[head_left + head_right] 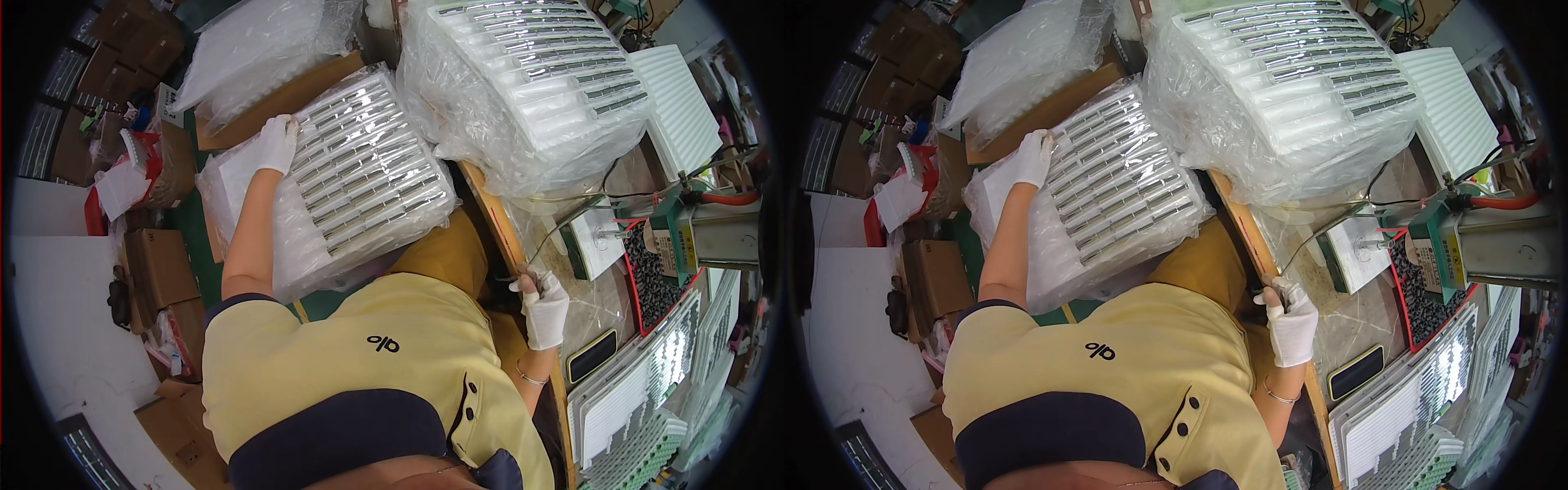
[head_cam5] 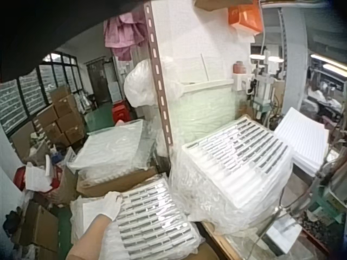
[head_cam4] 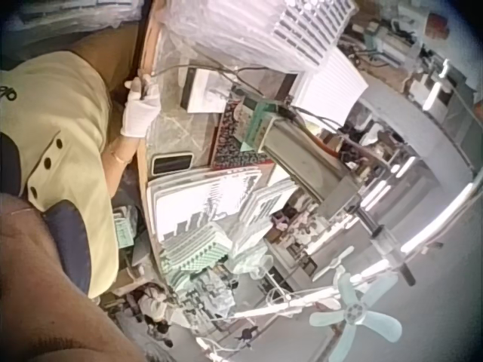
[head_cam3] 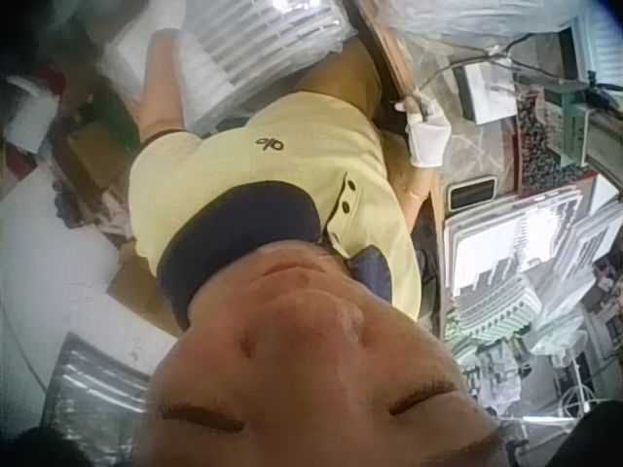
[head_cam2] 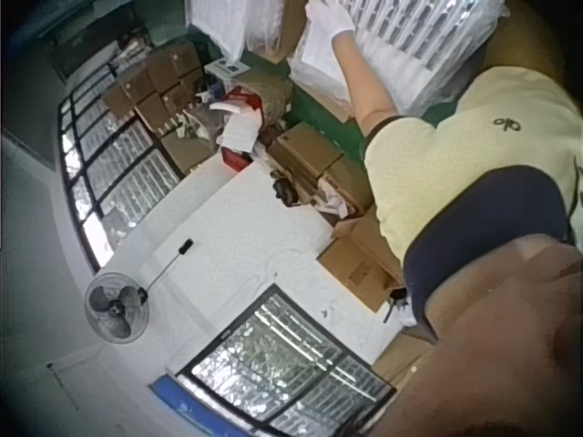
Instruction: Manually assemble small metal and plastic components using an arbor press and hand placement.
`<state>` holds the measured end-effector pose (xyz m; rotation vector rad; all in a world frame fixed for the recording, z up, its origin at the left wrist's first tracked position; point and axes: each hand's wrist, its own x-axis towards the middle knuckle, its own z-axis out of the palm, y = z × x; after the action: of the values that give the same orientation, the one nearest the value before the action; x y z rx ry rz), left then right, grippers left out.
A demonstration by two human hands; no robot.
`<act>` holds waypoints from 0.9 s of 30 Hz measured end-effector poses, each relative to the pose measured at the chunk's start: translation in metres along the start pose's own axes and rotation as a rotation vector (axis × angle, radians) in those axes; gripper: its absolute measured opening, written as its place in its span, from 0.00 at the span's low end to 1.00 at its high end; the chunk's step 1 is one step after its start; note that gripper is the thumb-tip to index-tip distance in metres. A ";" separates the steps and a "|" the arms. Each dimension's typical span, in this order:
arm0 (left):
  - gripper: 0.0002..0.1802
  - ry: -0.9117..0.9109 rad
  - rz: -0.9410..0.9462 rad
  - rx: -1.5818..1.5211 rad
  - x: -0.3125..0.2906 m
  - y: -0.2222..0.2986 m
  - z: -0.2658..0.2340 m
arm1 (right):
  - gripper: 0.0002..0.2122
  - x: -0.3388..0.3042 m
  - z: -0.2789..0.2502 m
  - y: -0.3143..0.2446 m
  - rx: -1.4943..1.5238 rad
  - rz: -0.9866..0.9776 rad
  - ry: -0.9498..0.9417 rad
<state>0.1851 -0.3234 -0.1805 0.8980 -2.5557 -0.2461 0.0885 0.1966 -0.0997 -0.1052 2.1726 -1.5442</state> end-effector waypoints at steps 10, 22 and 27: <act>0.12 0.260 -0.152 -0.322 0.005 -0.008 0.006 | 0.08 0.003 -0.006 -0.005 -0.015 0.040 0.032; 0.21 -0.020 -0.329 -0.557 -0.020 0.028 0.006 | 0.10 0.002 -0.026 0.028 0.024 -0.112 0.176; 0.26 0.149 -0.067 0.234 -0.033 0.065 -0.002 | 0.10 -0.014 -0.035 0.032 0.058 -0.047 0.247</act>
<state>0.1728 -0.2523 -0.1699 1.0458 -2.4521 0.0998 0.0928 0.2437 -0.1148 0.0574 2.3243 -1.7237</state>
